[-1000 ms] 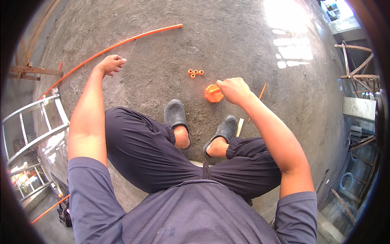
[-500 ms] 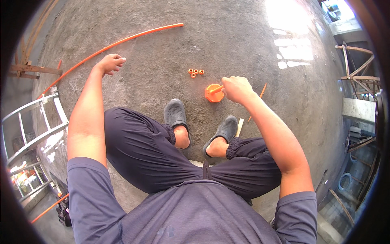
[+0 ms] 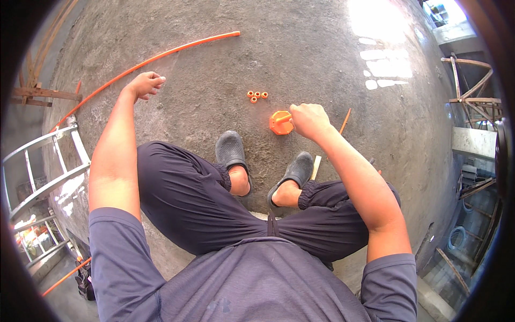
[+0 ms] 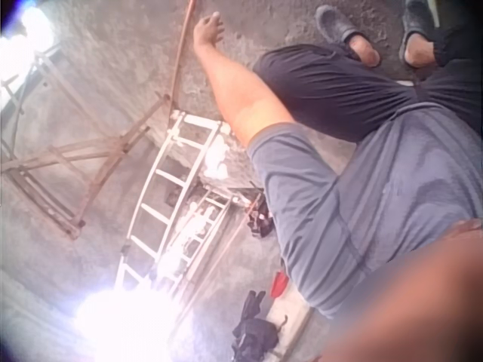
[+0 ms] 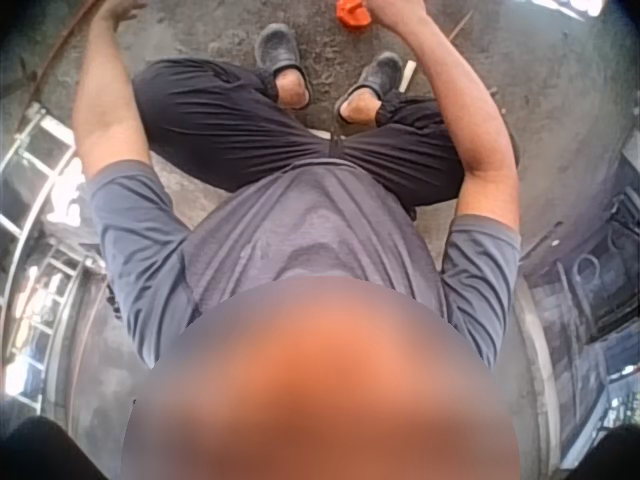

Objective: The person sits on the floor and assembles small orange plastic pipe fittings. They insert short orange rods into the holes of a circular orange base, then attach additional small orange rings to the protruding rods.

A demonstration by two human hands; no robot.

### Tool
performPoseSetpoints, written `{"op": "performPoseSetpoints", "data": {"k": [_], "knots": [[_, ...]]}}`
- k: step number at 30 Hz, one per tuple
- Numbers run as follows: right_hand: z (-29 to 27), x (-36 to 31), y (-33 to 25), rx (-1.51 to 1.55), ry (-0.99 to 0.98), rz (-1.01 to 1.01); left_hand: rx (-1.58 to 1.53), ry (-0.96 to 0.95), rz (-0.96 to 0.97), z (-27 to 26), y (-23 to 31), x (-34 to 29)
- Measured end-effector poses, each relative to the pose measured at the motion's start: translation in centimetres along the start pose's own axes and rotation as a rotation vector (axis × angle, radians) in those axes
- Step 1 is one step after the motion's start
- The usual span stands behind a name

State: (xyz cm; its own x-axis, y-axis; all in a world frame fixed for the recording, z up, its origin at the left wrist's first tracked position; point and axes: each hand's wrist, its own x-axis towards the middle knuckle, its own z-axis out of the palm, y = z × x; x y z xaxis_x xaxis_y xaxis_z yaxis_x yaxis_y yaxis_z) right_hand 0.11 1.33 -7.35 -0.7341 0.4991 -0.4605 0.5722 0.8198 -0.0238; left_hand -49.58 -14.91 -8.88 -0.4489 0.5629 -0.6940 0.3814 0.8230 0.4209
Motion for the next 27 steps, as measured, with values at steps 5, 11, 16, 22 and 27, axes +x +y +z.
{"op": "performPoseSetpoints", "data": {"k": [5, 11, 16, 22, 27], "knots": [[0.20, -0.03, 0.02, -0.032, 0.054, -0.059, 0.006, 0.007, 0.000, 0.00, -0.04, 0.10], [-0.20, -0.33, -0.10, -0.044, 0.064, -0.114, -0.005, 0.001, -0.001, -0.08, -0.39, 0.38], [-0.38, -0.25, -0.21, -0.066, 0.063, -0.129, -0.014, 0.007, 0.011, -0.04, -0.53, 0.46], [-0.40, -0.19, -0.20, -0.044, 0.066, -0.120, -0.005, -0.001, 0.008, -0.12, -0.57, 0.50], [-0.54, -0.46, -0.12, -0.027, 0.062, -0.104, -0.008, -0.005, 0.004, -0.18, -0.54, 0.47]]}}
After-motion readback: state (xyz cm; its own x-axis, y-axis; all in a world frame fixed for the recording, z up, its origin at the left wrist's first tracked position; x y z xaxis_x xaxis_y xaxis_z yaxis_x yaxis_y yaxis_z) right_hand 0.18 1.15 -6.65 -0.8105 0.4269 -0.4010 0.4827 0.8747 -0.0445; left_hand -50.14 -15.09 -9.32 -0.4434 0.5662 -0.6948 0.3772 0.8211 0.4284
